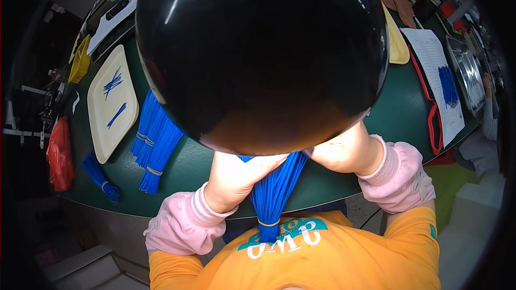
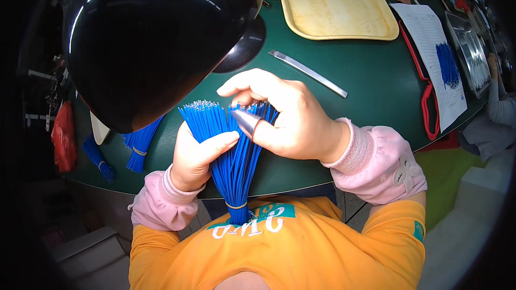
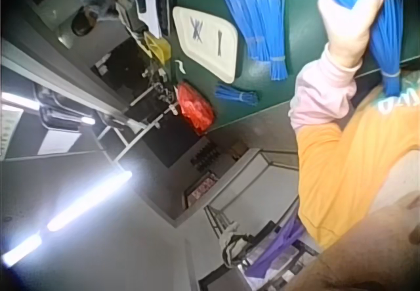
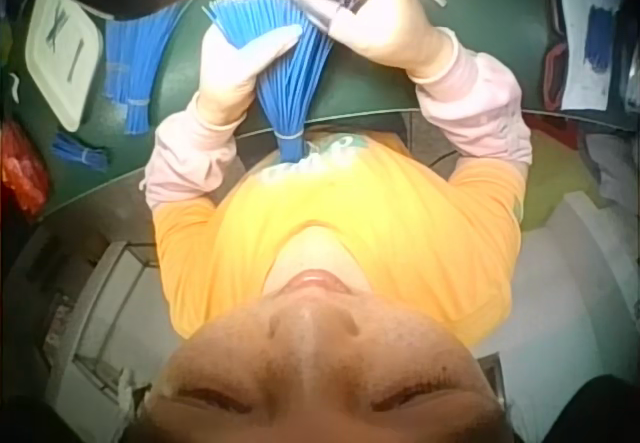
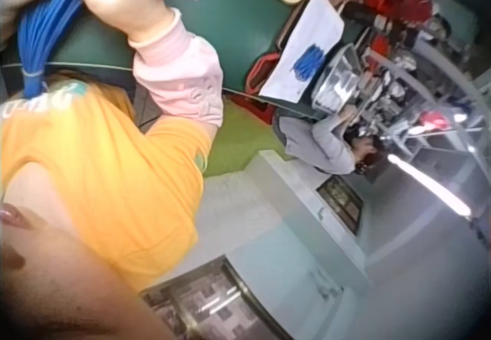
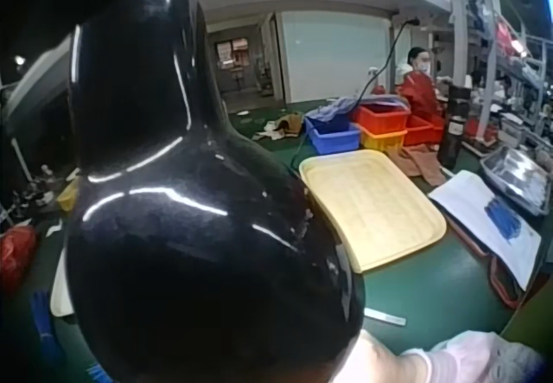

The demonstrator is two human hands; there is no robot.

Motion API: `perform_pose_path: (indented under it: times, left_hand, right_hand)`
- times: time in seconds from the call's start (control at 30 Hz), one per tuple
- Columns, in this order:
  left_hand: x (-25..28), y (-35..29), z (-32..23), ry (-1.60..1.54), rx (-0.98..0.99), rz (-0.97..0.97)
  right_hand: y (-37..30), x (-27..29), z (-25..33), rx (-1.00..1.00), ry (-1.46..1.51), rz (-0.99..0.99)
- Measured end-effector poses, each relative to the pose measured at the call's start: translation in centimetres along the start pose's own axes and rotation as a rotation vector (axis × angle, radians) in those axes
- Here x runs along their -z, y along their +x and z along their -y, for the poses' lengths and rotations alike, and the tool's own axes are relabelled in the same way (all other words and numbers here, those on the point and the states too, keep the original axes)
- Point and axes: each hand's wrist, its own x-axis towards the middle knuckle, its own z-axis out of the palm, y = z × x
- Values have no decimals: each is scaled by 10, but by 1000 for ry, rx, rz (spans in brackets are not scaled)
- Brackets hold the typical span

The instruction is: Grouping, counting, and organizing small blue plastic components on an assembly line workbench.

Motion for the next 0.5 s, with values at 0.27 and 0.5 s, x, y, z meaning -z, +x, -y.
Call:
perform_pose_path:
  times: [0.27, 0.5]
  left_hand:
    - [-2, 0, 2, -9, -40, -33]
    - [4, -1, 4, 7, -26, 27]
  right_hand:
    - [0, -3, -3, 81, -118, 12]
    - [-1, -1, -2, 99, -195, 8]
